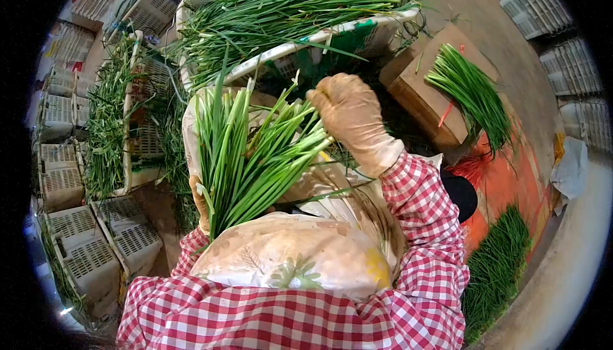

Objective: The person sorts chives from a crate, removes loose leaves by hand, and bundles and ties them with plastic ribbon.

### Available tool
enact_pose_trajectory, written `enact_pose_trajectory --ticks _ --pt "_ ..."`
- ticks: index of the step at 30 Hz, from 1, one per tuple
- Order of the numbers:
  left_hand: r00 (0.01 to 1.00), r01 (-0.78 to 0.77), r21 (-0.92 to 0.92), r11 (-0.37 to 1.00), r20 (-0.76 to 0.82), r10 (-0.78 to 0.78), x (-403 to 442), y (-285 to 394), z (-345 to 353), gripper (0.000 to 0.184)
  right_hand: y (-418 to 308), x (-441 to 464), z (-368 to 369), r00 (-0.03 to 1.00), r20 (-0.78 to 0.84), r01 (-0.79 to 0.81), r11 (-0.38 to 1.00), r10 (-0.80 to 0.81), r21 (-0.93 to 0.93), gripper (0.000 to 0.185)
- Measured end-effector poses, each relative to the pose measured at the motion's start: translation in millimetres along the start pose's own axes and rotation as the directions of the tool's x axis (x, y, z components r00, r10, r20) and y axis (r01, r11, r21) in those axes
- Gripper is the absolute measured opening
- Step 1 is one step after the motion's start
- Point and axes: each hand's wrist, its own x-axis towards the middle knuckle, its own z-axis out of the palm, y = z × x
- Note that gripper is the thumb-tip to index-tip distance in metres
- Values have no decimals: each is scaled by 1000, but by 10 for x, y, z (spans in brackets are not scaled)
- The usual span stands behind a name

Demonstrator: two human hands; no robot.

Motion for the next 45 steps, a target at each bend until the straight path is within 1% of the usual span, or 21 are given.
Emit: enact_pose_trajectory --ticks 1,5,9,12,13,14,15,17,19,25,29,33,34,35,37,39,40,41,42,43,45 --pt "999 42 -55 998 -7 -42 -2 -5 -9 64 133 34 -15 990 -76 106 983 -119 -152 20" --pt "993 116 -201 973 2 -118 -6 0 -41 69 672 169 -384 903 -329 108 888 -276 -447 19" --pt "994 106 -131 986 38 -102 -74 132 132 75 1152 250 -963 890 -434 -418 632 139 -653 13" --pt "998 67 -94 993 2 -67 -75 163 161 78 779 217 -826 943 -327 -258 495 -56 -830 15" --pt "999 45 -110 993 -13 -47 -86 159 229 77 655 166 -707 955 -290 -121 818 -59 -563 28" --pt "999 41 -112 993 -20 -43 -100 142 175 77 277 104 -562 969 -237 28 979 -77 -204 33" --pt "998 25 -96 995 -52 -30 -123 117 72 77 -10 71 -422 962 -146 221 971 -233 -94 32" --pt "996 19 -74 997 -83 -26 -162 122 6 76 -584 -123 -270 963 148 245 963 -227 -116 26" --pt "999 -4 -13 1000 -38 4 -189 150 19 76 -635 -285 12 956 241 192 978 -167 -83 30" --pt "995 -37 -19 999 -91 35 -141 104 143 75 -534 -424 185 968 176 204 968 -177 -147 19" --pt "994 36 -91 995 -104 -46 -112 66 51 73 -430 -348 163 925 284 311 933 -253 -181 5" --pt "990 -50 19 999 -133 52 -105 25 -92 70 57 -154 269 922 -32 358 881 -386 -310 10" --pt "987 -73 45 996 -138 78 -105 16 -111 69 261 -100 220 910 -37 346 806 -413 -481 12" --pt "987 -66 24 998 -145 69 -125 10 -98 69 449 -62 187 961 -31 191 740 -275 -645 15" --pt "987 -62 4 998 -151 62 -159 16 -107 70 865 13 62 994 -43 -107 769 103 -631 23" --pt "991 -18 10 1000 -133 19 -156 51 -185 72 983 150 40 812 194 -384 755 550 -532 39" --pt "992 -14 14 1000 -129 16 -157 49 -223 74 1010 121 83 774 387 -421 863 502 -278 53" --pt "991 -16 12 1000 -129 17 -152 48 -214 74 734 106 15 781 571 -341 939 254 50 61" --pt "991 -18 12 1000 -132 20 -147 48 -191 74 495 96 16 736 662 -400 880 140 258 60" --pt "991 -21 9 1000 -134 22 -140 48 -160 73 396 134 85 527 844 -738 547 102 394 53" --pt "989 -27 15 1000 -144 29 -137 55 -106 73 477 163 206 559 811 -731 360 -173 580 52"
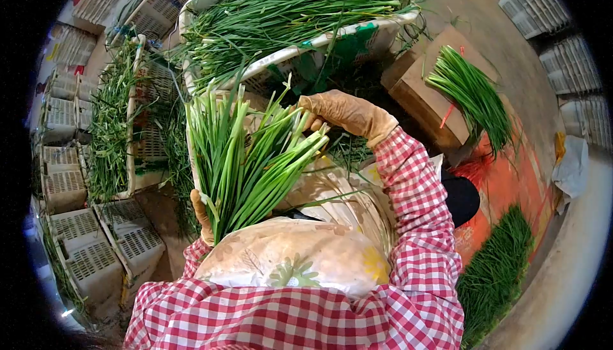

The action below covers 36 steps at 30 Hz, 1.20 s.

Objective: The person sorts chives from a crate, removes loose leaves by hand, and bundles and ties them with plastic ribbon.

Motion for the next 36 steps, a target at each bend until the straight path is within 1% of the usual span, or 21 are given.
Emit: enact_pose_trajectory --ticks 6,8,10,11,12,13,14,16,18,20,21,22,23,25,26,27,30,32,33,34,36 --pt "999 -21 9 1000 29 21 14 -35 48 71 -131 51 146 957 -138 -237 962 256 137 32" --pt "997 -52 13 999 51 52 19 -49 118 69 -106 23 171 972 -124 -185 974 202 129 26" --pt "999 -38 15 999 8 38 47 -68 -24 65 -154 21 253 945 -318 -92 995 77 -34 24" --pt "999 -40 34 999 -13 40 75 -44 -10 63 -187 29 295 885 -460 -138 982 65 -126 23" --pt "1000 6 -37 999 2 -6 76 -47 19 61 -195 14 318 835 -548 -17 992 -56 -128 22" --pt "998 54 -107 993 16 -53 78 -46 61 59 -243 -44 263 814 -578 86 996 -56 24 20" --pt "999 37 -58 998 35 -35 97 -63 -16 66 -285 -137 142 792 -608 192 966 -49 171 18" --pt "998 -40 62 997 43 37 99 -90 -69 74 -292 -340 -215 598 -781 554 797 -181 240 14" --pt "998 -29 8 1000 59 28 93 -78 -11 73 -474 -662 -400 306 -910 731 681 -279 36 15" --pt "996 13 -74 997 86 -6 52 -65 81 72 -536 -947 -595 80 -940 633 746 -331 -209 12" --pt "995 26 -97 995 100 -16 48 -55 102 72 -470 -951 -616 82 -939 636 744 -333 -208 12" --pt "993 43 -122 992 115 -29 35 -58 119 72 -356 -952 -610 123 -892 400 844 -436 -357 13" --pt "991 51 -141 989 129 -33 35 -60 130 72 -210 -947 -616 191 -835 138 856 -516 -498 15" --pt "987 72 -176 982 151 -45 64 -68 109 71 -162 -697 -28 504 -846 -48 973 -173 -227 49" --pt "984 86 -198 976 169 -52 88 -63 98 71 -122 -581 221 675 -738 -3 1000 5 4 76" --pt "981 105 -225 969 183 -63 97 -73 85 70 -152 -477 554 780 -626 37 999 -10 30 93" --pt "971 146 -251 957 224 -89 109 -79 219 70 200 -143 982 881 -456 147 989 -123 18 95" --pt "972 116 -228 967 224 -63 60 -80 303 69 165 -180 1016 866 -499 -108 962 -34 -253 79" --pt "976 117 -287 951 213 -56 67 -97 263 72 273 -201 992 836 -514 -49 906 -193 -421 58" --pt "979 118 -347 930 198 -50 66 -102 225 77 260 -271 936 836 -514 -52 904 -192 -424 58" --pt "971 124 -287 950 231 -57 76 -61 176 78 52 -438 824 868 -445 -131 763 -220 -633 37"
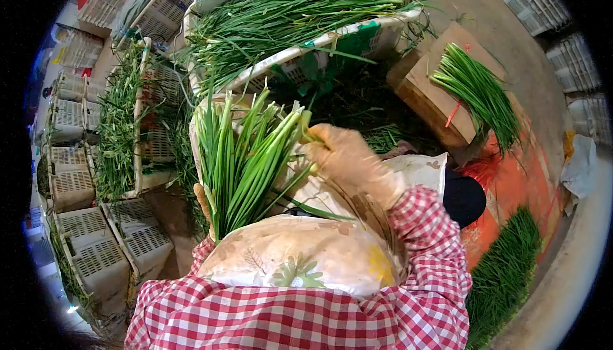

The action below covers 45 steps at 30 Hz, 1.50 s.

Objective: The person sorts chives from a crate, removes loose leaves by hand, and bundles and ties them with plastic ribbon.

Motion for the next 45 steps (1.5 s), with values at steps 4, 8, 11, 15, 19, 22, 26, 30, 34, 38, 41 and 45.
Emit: enact_pose_trajectory --ticks 4,8,11,15,19,22,26,30,34,38,41,45 --pt "1000 -5 39 999 4 4 -11 -2 -3 78 -183 -46 -732 976 173 -183 935 135 304 25" --pt "1000 -13 45 999 3 13 -25 23 -82 78 172 25 -1153 845 -489 -145 972 219 184 30" --pt "998 -4 8 1000 63 3 -24 49 -147 78 286 104 -814 882 -465 -145 984 78 -108 77" --pt "976 -134 217 967 198 91 -93 -61 318 82 -47 207 -346 998 34 -65 848 55 525 47" --pt "991 -121 347 930 93 94 -143 46 122 85 -96 255 -378 992 -127 37 892 23 450 17" --pt "978 -154 235 960 172 115 -111 -45 189 85 159 251 -574 872 -468 242 958 -144 156 17" --pt "1000 -7 230 973 -7 9 -98 96 127 84 -38 122 -1055 455 -855 -108 938 -249 -330 16" --pt "991 20 193 981 -131 5 -153 77 80 85 -353 200 -522 777 -524 265 937 -347 -228 30" --pt "997 69 183 981 -49 -61 -164 43 330 84 -437 197 -47 857 -200 237 708 -475 -665 16" --pt "988 121 176 977 -115 -101 -200 132 -94 84 -606 19 -217 992 -97 109 949 -84 295 20" --pt "994 58 168 984 -105 -41 -77 90 272 82 -655 -147 -488 931 -295 356 369 -213 859 28" --pt "988 131 131 983 -93 -120 -64 134 136 85 -603 -143 -393 936 -268 283 943 -230 177 22"
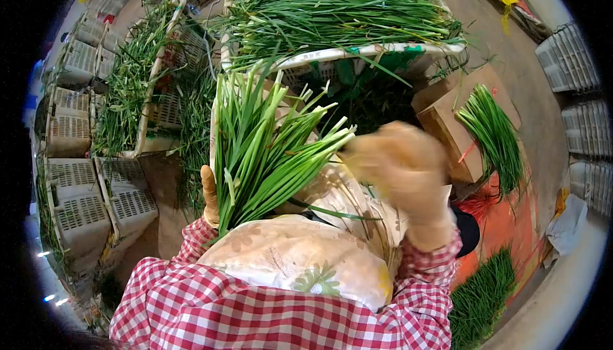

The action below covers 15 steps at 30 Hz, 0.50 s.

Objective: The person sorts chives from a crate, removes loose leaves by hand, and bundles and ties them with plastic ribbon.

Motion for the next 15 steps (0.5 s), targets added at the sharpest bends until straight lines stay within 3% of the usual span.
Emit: enact_pose_trajectory --ticks 1,2,3,5,7,8,9,10,11,13,14,15 --pt "1000 2 3 1000 6 -2 8 0 -4 85 -54 30 270 992 53 -97 973 110 -208 23" --pt "998 -55 89 995 -9 56 22 0 -5 86 -43 60 416 989 142 45 874 27 -483 25" --pt "993 -112 172 979 -18 116 37 -4 13 88 12 91 534 968 251 198 685 -23 -701 28" --pt "996 -85 200 976 -9 89 23 22 91 94 217 100 765 968 202 249 607 -146 -755 27" --pt "993 -92 203 975 86 76 46 106 184 98 303 105 839 962 221 272 630 -161 -727 22" --pt "991 -128 330 935 12 131 24 185 418 101 310 72 874 958 262 273 656 -117 -704 20" --pt "991 -129 329 935 11 133 52 212 447 101 313 40 895 949 306 271 682 -73 -680 17" --pt "994 -108 261 959 17 107 74 228 460 101 323 11 872 945 286 292 796 -156 -531 15" --pt "996 -86 190 978 26 82 95 234 460 100 267 -11 823 944 292 294 796 -154 -530 15" --pt "999 -6 2 1000 44 6 154 196 117 97 15 -60 696 925 380 84 982 -14 -168 18" --pt "1000 -11 -9 1000 28 11 165 184 124 97 -74 -113 655 936 352 10 1000 -6 -8 24" --pt "1000 -16 -20 1000 13 16 177 171 143 96 -142 -106 570 894 442 1 988 -71 155 24"
